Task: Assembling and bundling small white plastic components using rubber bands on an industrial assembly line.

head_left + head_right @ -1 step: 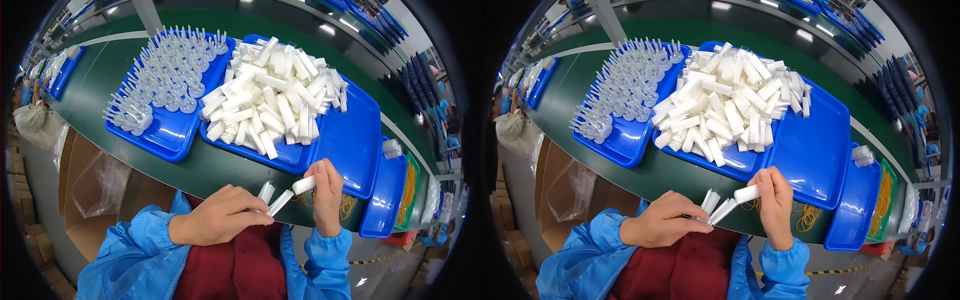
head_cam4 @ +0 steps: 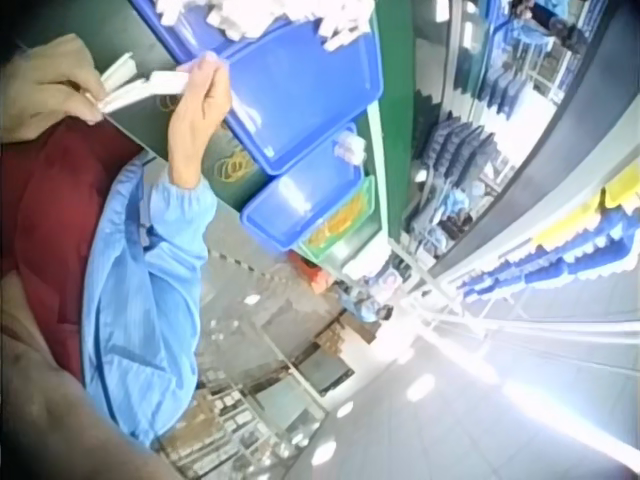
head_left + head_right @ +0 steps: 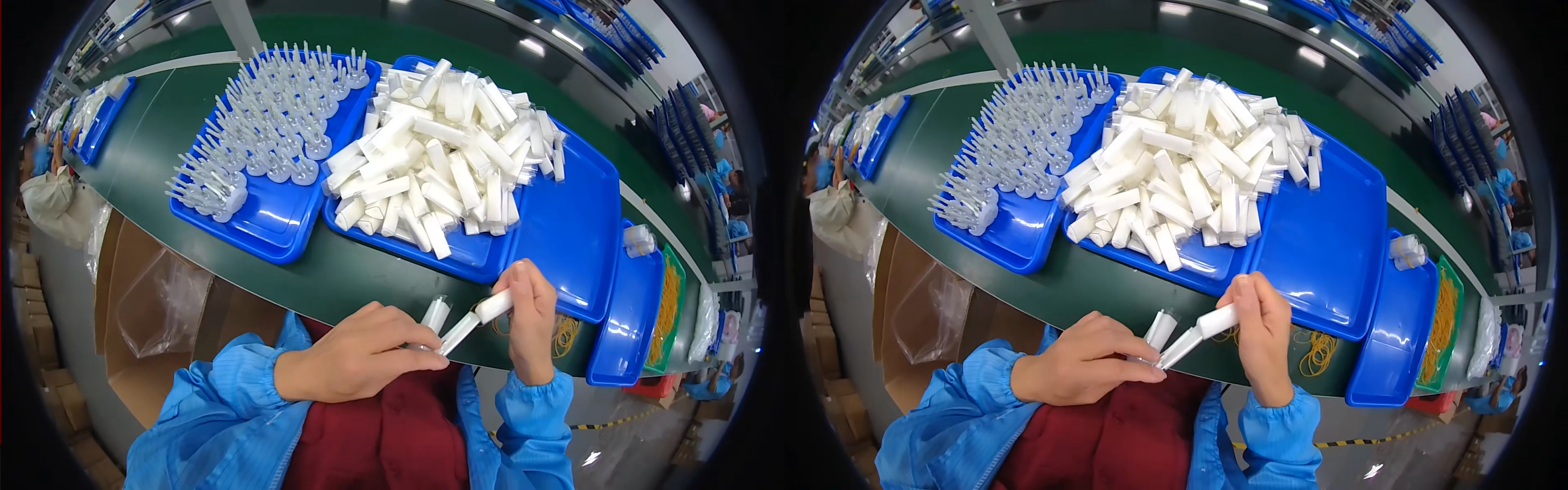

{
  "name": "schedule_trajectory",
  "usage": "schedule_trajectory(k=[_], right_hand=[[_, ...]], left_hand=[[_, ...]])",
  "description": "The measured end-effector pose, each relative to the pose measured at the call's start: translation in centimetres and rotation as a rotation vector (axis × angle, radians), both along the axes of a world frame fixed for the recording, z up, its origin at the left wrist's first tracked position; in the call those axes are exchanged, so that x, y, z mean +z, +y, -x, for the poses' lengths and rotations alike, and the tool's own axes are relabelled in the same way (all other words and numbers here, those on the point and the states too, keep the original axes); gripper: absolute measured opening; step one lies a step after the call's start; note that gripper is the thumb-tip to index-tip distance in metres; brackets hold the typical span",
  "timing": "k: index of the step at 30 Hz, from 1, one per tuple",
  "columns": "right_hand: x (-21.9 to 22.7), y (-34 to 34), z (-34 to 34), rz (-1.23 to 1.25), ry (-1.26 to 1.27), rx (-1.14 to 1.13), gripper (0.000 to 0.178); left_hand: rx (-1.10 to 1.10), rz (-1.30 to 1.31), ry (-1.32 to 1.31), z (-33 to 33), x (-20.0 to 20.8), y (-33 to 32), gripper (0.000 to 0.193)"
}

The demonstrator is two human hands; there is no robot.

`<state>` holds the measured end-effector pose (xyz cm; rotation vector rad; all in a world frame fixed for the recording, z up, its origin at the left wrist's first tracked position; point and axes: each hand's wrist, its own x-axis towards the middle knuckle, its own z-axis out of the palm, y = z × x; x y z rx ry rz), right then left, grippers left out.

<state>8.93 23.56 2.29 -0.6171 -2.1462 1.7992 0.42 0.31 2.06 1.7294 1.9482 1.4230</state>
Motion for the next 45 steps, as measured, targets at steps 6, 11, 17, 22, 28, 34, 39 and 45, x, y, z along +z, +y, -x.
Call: schedule_trajectory(k=[6, 11, 17, 22, 28, 34, 39, 45], right_hand=[[-0.1, -0.1, -0.3, -0.005, -0.026, 0.035, 0.043], [-0.3, -0.3, -0.6, -0.026, -0.056, 0.11, 0.039], [-0.2, -1.5, -0.1, -0.495, 0.174, 0.131, 0.025], [-1.8, -4.9, -0.5, -0.367, 0.333, 0.087, 0.021], [-1.1, -3.0, 4.2, -0.803, 0.222, 0.045, 0.01], [-1.0, -1.9, 5.2, -0.925, 0.056, 0.197, 0.031], [1.0, -0.3, 2.5, -1.106, -0.071, 0.323, 0.035], [0.8, -0.1, 1.4, -0.705, -0.067, 0.202, 0.037]], left_hand=[[-0.036, 0.029, 0.081, -0.2, 0.4, 0.0, 0.034], [-0.037, 0.049, 0.113, -0.2, 0.5, 0.0, 0.035], [0.064, -0.017, 0.176, -0.2, 0.1, 0.5, 0.03], [0.208, -0.081, 0.215, 0.2, -0.8, 0.1, 0.035], [0.32, -0.051, 0.12, 0.0, -2.6, -1.9, 0.034], [0.337, 0.012, 0.159, 0.1, -2.6, -2.1, 0.035], [0.318, 0.012, 0.215, 0.6, -2.1, -1.6, 0.031], [0.236, 0.054, 0.276, 0.6, -2.3, -0.7, 0.031]])
